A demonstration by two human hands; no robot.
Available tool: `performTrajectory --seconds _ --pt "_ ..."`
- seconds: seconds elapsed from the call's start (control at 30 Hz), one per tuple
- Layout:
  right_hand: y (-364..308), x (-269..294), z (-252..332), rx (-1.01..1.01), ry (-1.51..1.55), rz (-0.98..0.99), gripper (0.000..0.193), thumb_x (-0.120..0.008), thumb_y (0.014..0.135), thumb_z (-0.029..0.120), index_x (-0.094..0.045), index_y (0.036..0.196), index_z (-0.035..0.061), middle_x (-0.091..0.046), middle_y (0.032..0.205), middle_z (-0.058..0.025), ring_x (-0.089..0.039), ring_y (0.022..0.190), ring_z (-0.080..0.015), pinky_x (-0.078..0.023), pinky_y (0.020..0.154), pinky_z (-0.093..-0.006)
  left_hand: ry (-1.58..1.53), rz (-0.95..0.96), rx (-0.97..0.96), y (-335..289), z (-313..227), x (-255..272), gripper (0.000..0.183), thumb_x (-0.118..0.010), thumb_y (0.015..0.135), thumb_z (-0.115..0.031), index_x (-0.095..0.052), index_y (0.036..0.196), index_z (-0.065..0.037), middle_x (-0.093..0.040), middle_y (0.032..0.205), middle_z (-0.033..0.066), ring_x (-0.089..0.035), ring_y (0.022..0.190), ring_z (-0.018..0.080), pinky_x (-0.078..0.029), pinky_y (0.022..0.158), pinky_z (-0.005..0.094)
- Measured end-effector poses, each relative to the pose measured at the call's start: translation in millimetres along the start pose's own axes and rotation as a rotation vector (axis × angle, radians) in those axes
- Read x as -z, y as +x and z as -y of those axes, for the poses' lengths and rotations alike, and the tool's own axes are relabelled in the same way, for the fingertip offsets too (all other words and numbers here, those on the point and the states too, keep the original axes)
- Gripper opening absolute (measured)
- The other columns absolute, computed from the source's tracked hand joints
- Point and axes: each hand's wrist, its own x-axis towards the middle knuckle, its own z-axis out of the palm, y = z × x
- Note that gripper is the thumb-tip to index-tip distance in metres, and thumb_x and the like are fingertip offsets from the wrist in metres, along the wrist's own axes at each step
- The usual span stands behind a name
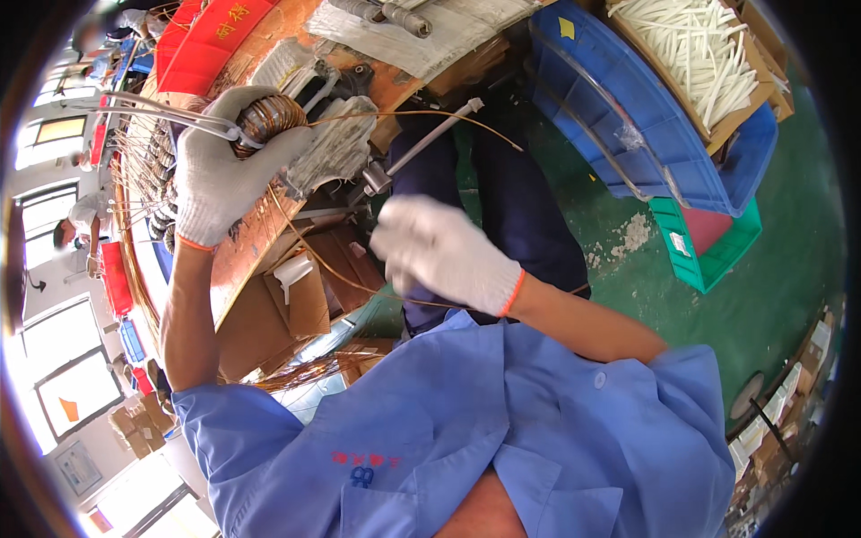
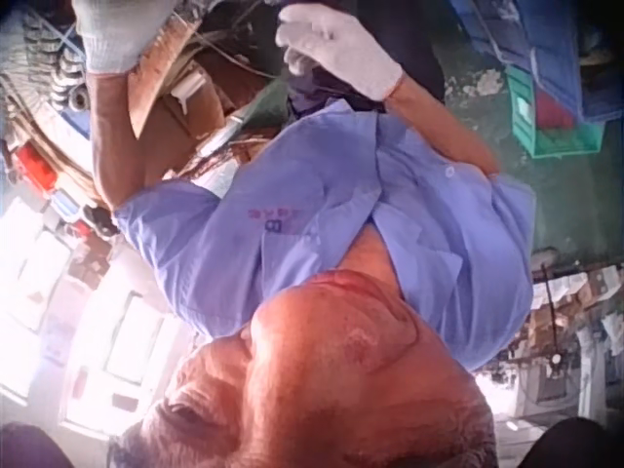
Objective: Assembling and securing copper wire coils onto a circular metal core using tape and tools.
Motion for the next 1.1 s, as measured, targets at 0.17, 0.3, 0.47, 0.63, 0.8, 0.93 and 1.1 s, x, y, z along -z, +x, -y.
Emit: performTrajectory --seconds 0.17,0.3,0.47,0.63,0.8,0.93,1.1 --pt "54 23 41 0.493 0.415 -0.335 0.02 -0.065 0.103 0.003 -0.064 0.121 -0.0043 -0.07 0.086 -0.0099 -0.065 0.063 -0.0115 -0.054 0.058 -0.0264 -0.042 0.009 0.06 -3 -6 13 0.039 -0.087 0.085 -0.008 -0.071 0.119 0.001 -0.077 0.102 0.0078 -0.071 0.09 0.0094 -0.059 0.08 0.028" --pt "27 -3 74 0.644 -0.287 -0.238 0.019 -0.072 0.099 0.003 -0.075 0.117 -0.0017 -0.075 0.094 -0.0044 -0.065 0.065 -0.0059 -0.053 0.059 -0.0221 -0.178 -0.082 0.123 -12 -23 50 0.036 -0.084 0.087 -0.002 -0.071 0.121 0.002 -0.077 0.101 0.0076 -0.072 0.09 0.0109 -0.059 0.082 0.0267" --pt "25 -2 93 1.285 -1.151 -0.419 0.031 -0.076 0.09 -0.001 -0.074 0.121 -0.0001 -0.073 0.115 -0.016 -0.074 0.09 -0.0212 -0.058 0.079 -0.0303 -0.135 0.011 0.237 -37 -51 79 0.036 -0.084 0.087 -0.01 -0.072 0.118 0.004 -0.077 0.099 0.0068 -0.071 0.087 0.009 -0.058 0.079 0.0251" --pt "-69 -50 77 0.148 -0.684 0.409 0.056 -0.077 0.1 0.022 -0.052 0.146 0.0035 -0.073 0.099 -0.0075 -0.072 0.08 -0.0125 -0.058 0.07 -0.0313 -0.485 -0.014 0.466 -59 -85 54 0.033 -0.082 0.09 -0.012 -0.072 0.114 0.008 -0.077 0.097 0.0082 -0.071 0.085 0.009 -0.058 0.078 0.0252" --pt "-126 -64 124 0.174 -0.981 0.361 0.018 -0.073 0.102 0.024 -0.074 0.1 0.0059 -0.074 0.08 -0.0092 -0.074 0.069 -0.0203 -0.055 0.061 -0.0346 -0.584 0.138 0.479 -68 -95 46 0.028 -0.075 0.095 -0.011 -0.073 0.115 0.008 -0.077 0.101 0.0122 -0.074 0.088 0.0152 -0.058 0.078 0.0296" --pt "-118 -48 203 0.723 -1.674 0.401 0.024 -0.076 0.097 0.03 -0.073 0.087 0.008 -0.065 0.071 -0.0092 -0.065 0.064 -0.0295 -0.051 0.056 -0.0392 -0.554 0.468 0.167 -92 -75 37 0.026 -0.06 0.1 -0.005 -0.073 0.12 0.003 -0.069 0.085 0.0109 -0.07 0.078 0.0182 -0.054 0.067 0.0299" --pt "-130 -45 239 0.8 -1.663 0.266 0.021 -0.076 0.094 0.028 -0.072 0.092 0.0078 -0.068 0.08 -0.0101 -0.067 0.07 -0.0294 -0.052 0.06 -0.038 -0.148 0.223 0.031 -113 -92 58 0.073 -0.069 0.09 -0.064 -0.068 0.117 0.003 -0.066 0.084 0.0129 -0.068 0.072 0.0271 -0.054 0.066 0.0406"
